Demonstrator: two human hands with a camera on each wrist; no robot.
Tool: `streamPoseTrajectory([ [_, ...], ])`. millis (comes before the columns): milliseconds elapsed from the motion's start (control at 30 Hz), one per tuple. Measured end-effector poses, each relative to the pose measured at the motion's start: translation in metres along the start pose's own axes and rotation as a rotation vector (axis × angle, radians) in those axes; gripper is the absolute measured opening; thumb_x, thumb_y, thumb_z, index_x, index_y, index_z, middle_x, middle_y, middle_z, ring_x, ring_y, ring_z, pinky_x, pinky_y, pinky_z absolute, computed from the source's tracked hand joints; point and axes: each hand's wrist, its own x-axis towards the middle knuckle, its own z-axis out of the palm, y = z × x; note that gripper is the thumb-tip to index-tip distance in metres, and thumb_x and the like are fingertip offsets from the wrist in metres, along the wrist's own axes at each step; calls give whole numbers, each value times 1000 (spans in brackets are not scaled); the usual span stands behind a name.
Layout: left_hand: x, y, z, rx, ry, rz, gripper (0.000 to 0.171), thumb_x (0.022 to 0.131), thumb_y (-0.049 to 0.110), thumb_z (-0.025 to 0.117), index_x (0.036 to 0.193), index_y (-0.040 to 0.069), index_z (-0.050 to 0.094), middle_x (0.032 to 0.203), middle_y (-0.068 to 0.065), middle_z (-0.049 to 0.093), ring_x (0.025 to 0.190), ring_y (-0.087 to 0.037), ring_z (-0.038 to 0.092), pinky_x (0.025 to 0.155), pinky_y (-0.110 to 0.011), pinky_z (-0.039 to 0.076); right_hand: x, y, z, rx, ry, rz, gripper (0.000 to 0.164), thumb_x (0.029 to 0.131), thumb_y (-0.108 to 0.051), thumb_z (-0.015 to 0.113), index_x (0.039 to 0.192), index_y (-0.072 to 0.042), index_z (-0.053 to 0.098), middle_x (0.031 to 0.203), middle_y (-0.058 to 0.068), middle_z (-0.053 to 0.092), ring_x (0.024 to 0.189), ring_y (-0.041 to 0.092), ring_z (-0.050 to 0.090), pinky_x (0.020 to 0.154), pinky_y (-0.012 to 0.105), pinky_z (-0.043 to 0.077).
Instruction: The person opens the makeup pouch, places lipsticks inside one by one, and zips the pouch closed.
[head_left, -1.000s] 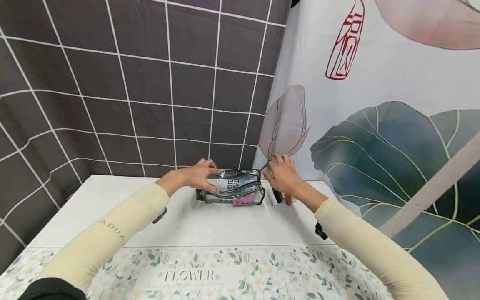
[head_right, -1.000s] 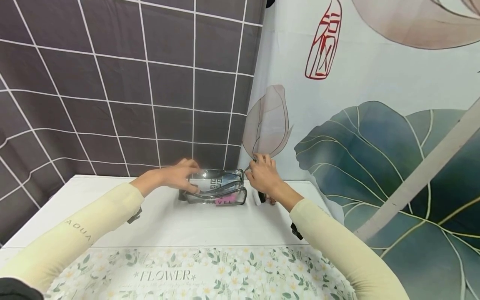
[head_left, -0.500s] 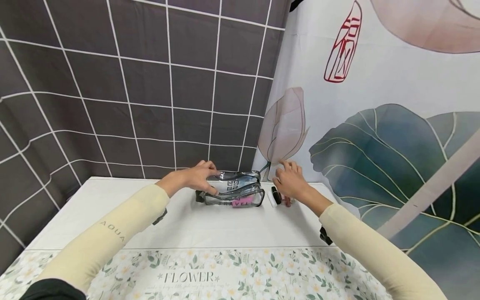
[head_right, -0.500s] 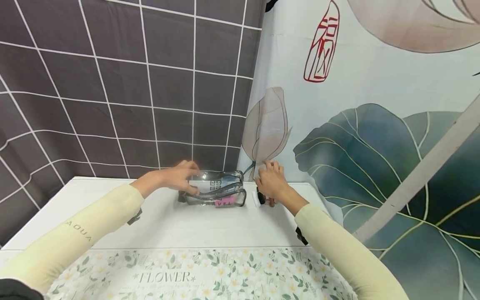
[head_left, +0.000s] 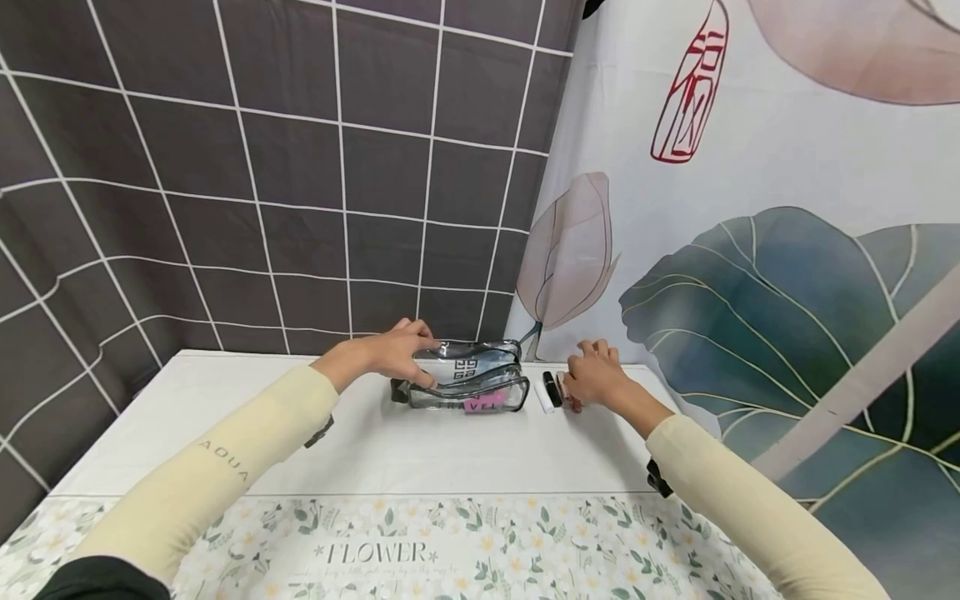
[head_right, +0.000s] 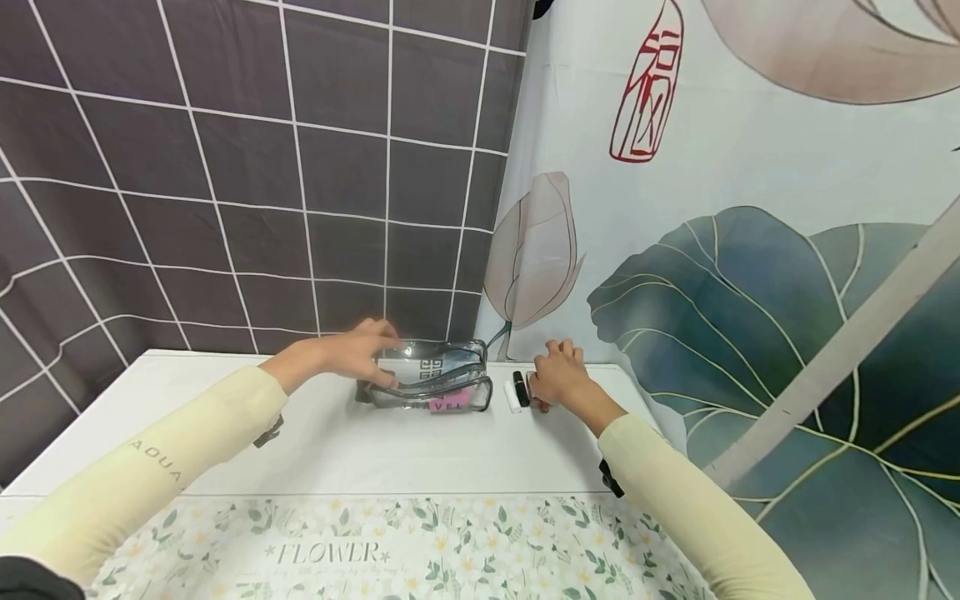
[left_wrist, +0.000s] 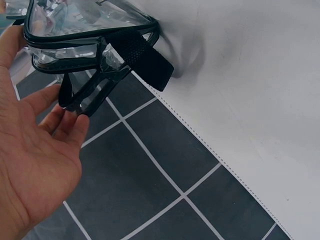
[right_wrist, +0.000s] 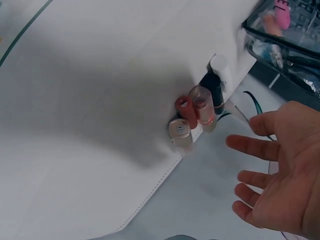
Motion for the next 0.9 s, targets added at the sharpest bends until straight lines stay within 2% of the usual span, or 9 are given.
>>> streamPoseTrajectory([
  [167,-2,0,-2,6,0,3,90,93,46,80,165,0,55,159,-18,50,137,-33,43,120,-56,46,0,3,5,-35,-86,50,29,109,-24,60,84,-11,69,161,36,53,140,54,42,113,66,35],
  [267,-2,0,-2,8,-10,1,90,93,47,80,166,0,54,160,-19,49,137,-32,43,120,-56,46,-1,3,9,-45,-147,81,28,109,-26,61,88,-12,72,142,31,61,125,47,43,107,61,34],
  [367,-2,0,-2,0,-17,-4,90,94,47,79,166,0,53,161,-18,47,138,-32,42,120,-56,46,-2,3,11,-50,-181,99,30,111,-31,61,94,-9,74,125,24,61,116,42,41,103,59,34],
  [467,-1,0,-1,-2,-16,-6,90,95,47,79,167,1,53,161,-18,47,138,-32,42,120,-56,46,-3,4,9,-51,-184,110,32,110,-32,63,102,-4,76,120,23,59,115,41,41,103,58,34],
  [633,-1,0,-2,-7,-16,-7,89,94,47,79,166,1,54,161,-17,47,137,-32,42,120,-56,46,-5,9,4,-60,-187,126,32,103,-27,65,111,2,77,122,25,60,114,42,42,104,59,35],
  [700,-1,0,-1,-8,-16,-4,90,94,48,80,166,1,54,161,-18,47,138,-32,42,120,-56,45,-5,12,4,-68,-185,126,31,100,-25,65,109,2,77,120,25,60,113,42,43,103,59,35],
  [900,-1,0,-2,-3,-15,-1,90,94,48,79,166,1,54,161,-18,47,138,-32,42,120,-56,45,-5,18,10,-67,-135,136,24,101,-23,65,97,0,74,113,23,60,113,44,45,104,61,37],
])
